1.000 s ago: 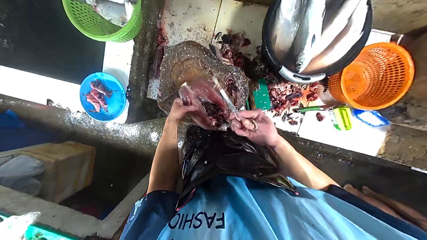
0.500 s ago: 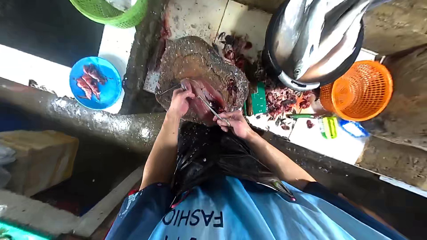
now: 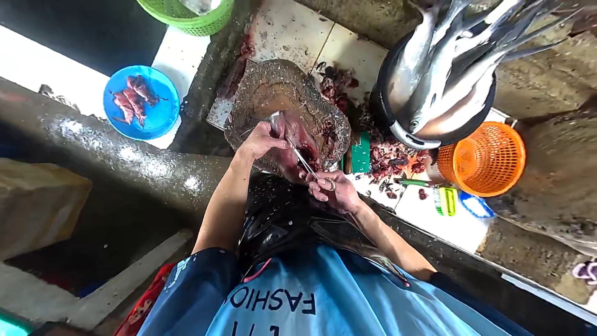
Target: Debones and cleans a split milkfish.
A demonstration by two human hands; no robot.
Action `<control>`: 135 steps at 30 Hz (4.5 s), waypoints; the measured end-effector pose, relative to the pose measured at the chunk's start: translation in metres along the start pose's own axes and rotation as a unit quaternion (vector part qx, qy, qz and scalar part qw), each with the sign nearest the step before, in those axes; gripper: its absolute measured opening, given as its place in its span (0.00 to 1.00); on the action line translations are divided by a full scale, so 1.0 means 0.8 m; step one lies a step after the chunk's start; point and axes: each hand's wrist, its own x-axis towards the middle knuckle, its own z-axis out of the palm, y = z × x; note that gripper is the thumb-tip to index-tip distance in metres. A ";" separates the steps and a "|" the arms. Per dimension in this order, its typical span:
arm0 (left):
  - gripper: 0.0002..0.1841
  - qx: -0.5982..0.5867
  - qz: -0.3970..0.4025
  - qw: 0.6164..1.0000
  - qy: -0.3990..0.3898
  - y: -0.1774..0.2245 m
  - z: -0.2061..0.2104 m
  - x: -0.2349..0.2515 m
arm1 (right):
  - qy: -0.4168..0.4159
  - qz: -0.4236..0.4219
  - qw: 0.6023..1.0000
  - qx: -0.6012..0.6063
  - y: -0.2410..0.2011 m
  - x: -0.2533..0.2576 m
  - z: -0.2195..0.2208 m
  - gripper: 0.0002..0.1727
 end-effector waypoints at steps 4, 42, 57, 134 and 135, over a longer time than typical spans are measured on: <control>0.19 -0.021 0.020 0.999 -0.027 0.000 0.009 0.005 | -0.015 -0.044 0.999 0.000 0.000 -0.012 0.000 0.22; 0.07 -0.005 0.001 1.000 -0.008 -0.012 0.000 0.013 | -0.088 -0.178 0.968 -0.152 -0.042 -0.014 -0.015 0.18; 0.02 -0.061 0.039 0.997 -0.004 -0.014 0.001 0.013 | 0.017 -0.057 0.987 -0.152 -0.011 0.019 -0.034 0.13; 0.07 -0.126 0.058 0.989 -0.048 -0.005 0.026 0.025 | 0.242 -0.333 0.698 -0.586 -0.012 0.030 -0.024 0.23; 0.08 -0.114 0.049 0.991 -0.053 -0.008 0.026 0.023 | 0.262 -0.327 0.720 -0.553 -0.028 0.030 -0.025 0.22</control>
